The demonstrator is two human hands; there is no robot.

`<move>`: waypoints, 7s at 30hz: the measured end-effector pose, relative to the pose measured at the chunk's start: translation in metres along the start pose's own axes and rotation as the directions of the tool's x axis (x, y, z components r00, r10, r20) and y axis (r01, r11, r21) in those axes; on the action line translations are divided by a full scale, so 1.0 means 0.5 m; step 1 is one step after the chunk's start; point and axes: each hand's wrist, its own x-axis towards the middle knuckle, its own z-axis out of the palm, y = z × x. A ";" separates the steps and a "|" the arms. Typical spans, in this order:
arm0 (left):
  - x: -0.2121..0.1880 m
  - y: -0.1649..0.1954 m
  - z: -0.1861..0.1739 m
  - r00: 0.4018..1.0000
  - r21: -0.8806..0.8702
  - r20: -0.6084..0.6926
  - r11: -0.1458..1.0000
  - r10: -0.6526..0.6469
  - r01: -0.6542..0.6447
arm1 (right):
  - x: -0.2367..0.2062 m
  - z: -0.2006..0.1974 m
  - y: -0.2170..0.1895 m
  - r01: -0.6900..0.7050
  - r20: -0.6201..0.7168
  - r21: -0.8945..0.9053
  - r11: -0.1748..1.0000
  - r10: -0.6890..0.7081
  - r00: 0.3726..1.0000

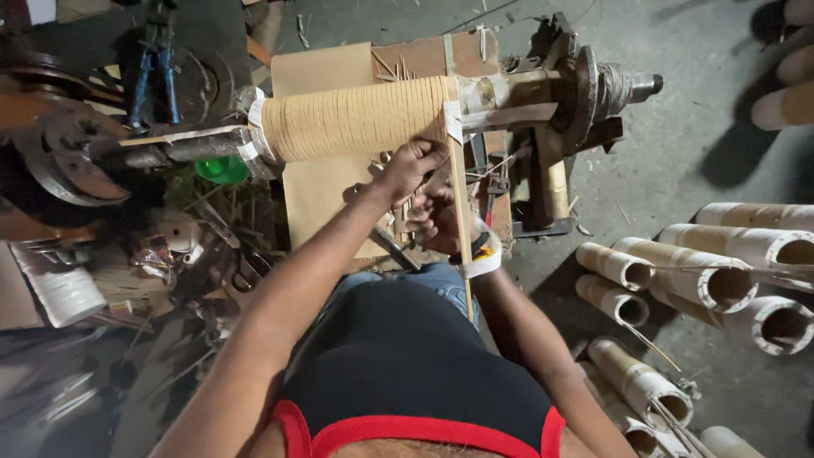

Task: The person stands at a workshop machine and winds thin wooden strips around a large horizontal drum, feeding and smoothing the strips by hand as the drum turns. They cut and trim strip ends with scissors and handle loose strips from the workbench.

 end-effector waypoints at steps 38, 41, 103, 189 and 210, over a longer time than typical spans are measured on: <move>-0.417 0.025 0.022 0.937 0.691 -0.243 0.722 0.252 -0.014 | -0.053 0.124 -0.058 0.286 0.046 -0.954 0.086 -0.903 0.427; -0.420 0.025 0.027 0.910 0.720 -0.237 0.691 0.341 -0.071 | -0.041 0.120 -0.065 0.269 0.025 -0.957 0.105 -0.898 0.440; -0.213 0.013 0.423 0.650 0.882 0.449 -0.186 0.614 -0.433 | -0.010 -0.089 -0.034 0.707 0.106 -0.591 0.390 -0.830 0.547; -0.262 0.044 0.201 0.817 0.898 0.330 0.111 0.473 -0.427 | -0.106 -0.161 0.084 0.539 0.346 -0.841 -0.045 -0.811 0.472; -0.031 -0.008 0.058 0.945 0.671 -0.098 0.723 0.310 -0.168 | -0.580 -0.050 0.123 -0.146 0.454 -0.888 -0.436 -0.882 -0.128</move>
